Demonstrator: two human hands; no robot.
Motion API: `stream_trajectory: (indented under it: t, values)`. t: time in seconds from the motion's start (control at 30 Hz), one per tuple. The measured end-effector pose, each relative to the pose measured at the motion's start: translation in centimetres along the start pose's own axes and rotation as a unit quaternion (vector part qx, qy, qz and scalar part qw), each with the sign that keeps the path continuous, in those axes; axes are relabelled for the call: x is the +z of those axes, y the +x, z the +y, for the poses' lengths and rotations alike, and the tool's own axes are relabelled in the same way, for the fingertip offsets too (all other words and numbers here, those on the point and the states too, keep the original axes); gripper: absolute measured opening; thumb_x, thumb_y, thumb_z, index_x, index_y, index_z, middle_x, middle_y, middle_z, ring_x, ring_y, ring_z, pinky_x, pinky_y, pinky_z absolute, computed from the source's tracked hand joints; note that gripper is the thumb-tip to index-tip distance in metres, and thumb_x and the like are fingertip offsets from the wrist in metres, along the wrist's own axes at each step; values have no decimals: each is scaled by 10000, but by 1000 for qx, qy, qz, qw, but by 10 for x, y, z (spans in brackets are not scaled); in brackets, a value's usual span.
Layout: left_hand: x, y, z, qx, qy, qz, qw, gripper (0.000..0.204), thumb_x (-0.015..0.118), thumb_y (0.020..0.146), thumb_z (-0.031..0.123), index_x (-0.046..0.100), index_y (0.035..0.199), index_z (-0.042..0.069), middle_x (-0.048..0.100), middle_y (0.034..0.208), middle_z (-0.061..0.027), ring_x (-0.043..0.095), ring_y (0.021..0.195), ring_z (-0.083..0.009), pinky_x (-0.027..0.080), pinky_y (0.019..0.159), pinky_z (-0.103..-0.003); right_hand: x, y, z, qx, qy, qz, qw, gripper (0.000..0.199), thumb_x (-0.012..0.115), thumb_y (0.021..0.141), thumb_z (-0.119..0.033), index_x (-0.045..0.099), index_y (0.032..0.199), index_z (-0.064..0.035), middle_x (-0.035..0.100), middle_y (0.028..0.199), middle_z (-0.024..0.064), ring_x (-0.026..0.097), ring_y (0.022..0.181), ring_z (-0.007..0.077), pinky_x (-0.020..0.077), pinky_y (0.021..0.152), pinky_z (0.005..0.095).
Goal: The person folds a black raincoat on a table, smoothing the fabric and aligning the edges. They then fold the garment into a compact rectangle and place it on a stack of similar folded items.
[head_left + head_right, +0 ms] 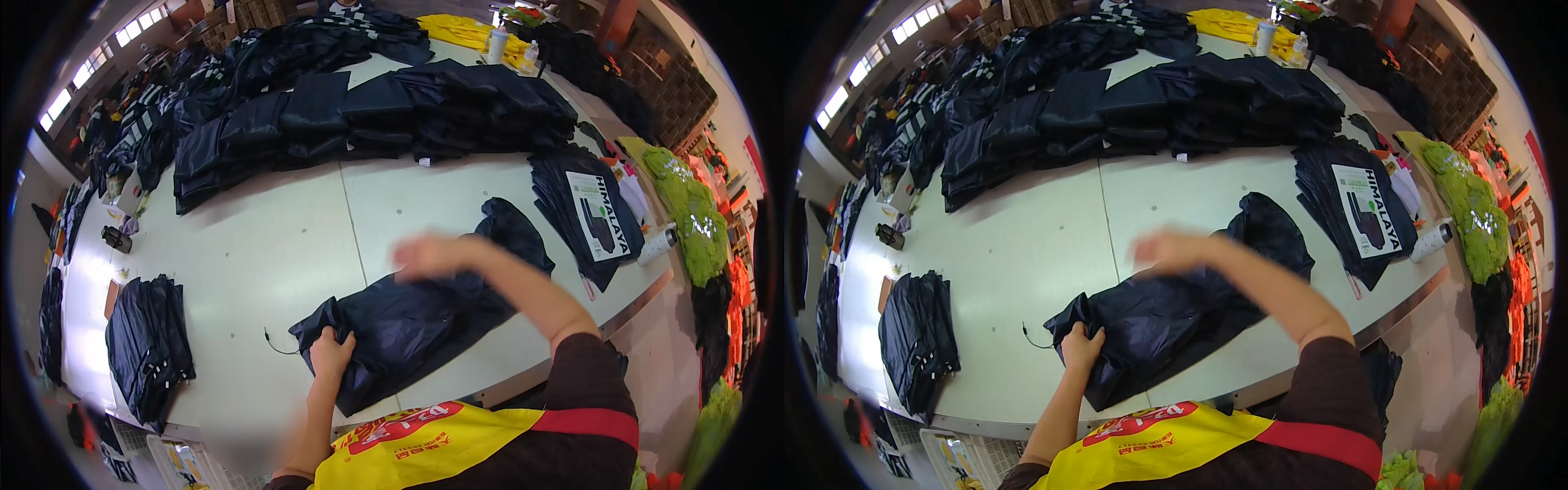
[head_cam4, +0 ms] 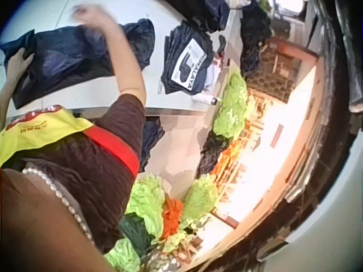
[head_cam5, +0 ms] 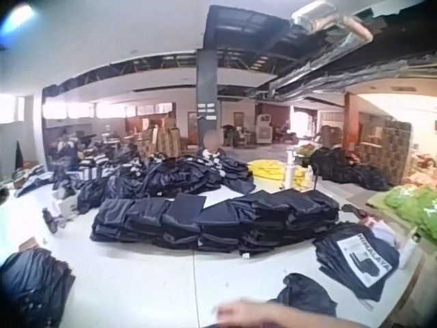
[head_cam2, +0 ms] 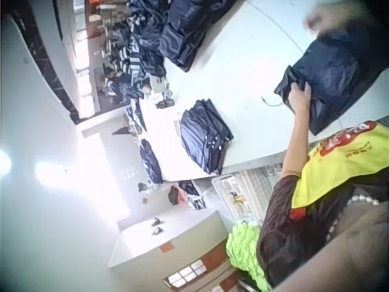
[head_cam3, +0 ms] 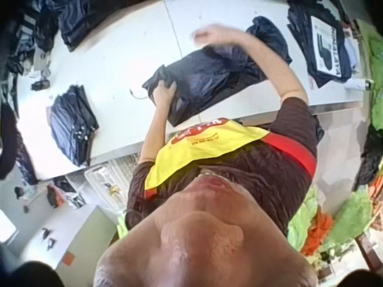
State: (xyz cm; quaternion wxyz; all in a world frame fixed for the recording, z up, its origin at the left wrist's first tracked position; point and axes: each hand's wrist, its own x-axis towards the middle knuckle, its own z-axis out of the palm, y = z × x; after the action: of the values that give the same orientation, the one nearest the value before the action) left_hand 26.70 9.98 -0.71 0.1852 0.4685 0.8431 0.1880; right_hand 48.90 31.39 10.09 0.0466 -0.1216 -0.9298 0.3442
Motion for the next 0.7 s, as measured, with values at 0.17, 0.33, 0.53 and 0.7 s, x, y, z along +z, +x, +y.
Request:
stream_trajectory:
  t: [0.17, 0.33, 0.53, 0.7]
  values:
    - [0, 4, 1, -8, -19, -11, 1000, 419, 685, 702, 398, 516, 703, 14, 602, 659, -193, 604, 668, -389, 475, 617, -445, -182, 10, 118, 180, -459, 483, 724, 528, 617, 697, -139, 494, 1208, -85, 524, 1187, 143, 500, 1100, 324, 461, 847, 431]
    - [3, 3, -2, -8, -39, 11, 999, 406, 712, 686, 365, 505, 684, 15, 583, 627, -186, 593, 628, -387, 468, 586, -439, -232, 54, 159, 373, -565, 263, 688, 876, 690, 741, -110, 187, 1454, -181, 269, 1465, 122, 247, 1355, 330, 291, 1014, 527]
    - [5, 3, -2, -15, -35, 7, 999, 413, 722, 681, 362, 489, 658, 22, 561, 598, -171, 579, 594, -375, 465, 563, -419, -230, 60, 209, 235, -589, 209, 744, 299, 609, 772, -72, 557, 1063, -119, 560, 975, 116, 625, 877, 296, 531, 711, 389]
    - [6, 3, -14, 8, -41, 2, 999, 389, 703, 696, 360, 502, 689, 27, 580, 626, -187, 592, 617, -380, 472, 574, -439, -241, 60, 193, 183, -558, 308, 749, 141, 481, 829, -97, 564, 937, -133, 579, 892, 144, 626, 839, 325, 529, 687, 422]
